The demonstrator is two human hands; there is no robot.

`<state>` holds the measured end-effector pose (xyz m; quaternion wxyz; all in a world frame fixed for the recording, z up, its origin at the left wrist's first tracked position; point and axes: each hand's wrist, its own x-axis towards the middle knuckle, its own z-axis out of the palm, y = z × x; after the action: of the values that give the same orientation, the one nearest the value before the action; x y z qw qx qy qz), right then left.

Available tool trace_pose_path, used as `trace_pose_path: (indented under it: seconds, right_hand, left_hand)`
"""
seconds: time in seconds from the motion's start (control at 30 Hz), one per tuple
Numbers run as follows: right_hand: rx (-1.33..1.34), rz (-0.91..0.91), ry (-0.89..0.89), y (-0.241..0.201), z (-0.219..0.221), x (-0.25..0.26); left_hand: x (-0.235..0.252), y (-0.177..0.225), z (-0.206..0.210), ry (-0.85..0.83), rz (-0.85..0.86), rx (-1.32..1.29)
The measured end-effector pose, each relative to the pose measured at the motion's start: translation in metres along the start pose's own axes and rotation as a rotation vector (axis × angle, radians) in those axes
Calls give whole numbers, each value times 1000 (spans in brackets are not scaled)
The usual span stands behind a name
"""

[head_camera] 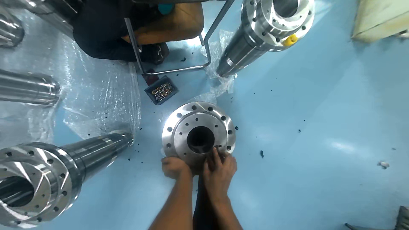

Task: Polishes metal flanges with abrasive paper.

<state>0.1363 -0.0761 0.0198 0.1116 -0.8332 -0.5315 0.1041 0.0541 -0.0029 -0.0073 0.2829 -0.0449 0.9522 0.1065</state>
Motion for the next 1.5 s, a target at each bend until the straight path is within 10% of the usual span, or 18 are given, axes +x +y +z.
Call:
trace_pose_path:
  seconds: [1.5]
  right_hand:
    - [41,16,29,-3,-2,-9]
  left_hand:
    - [2,-5,3,5,34,-1]
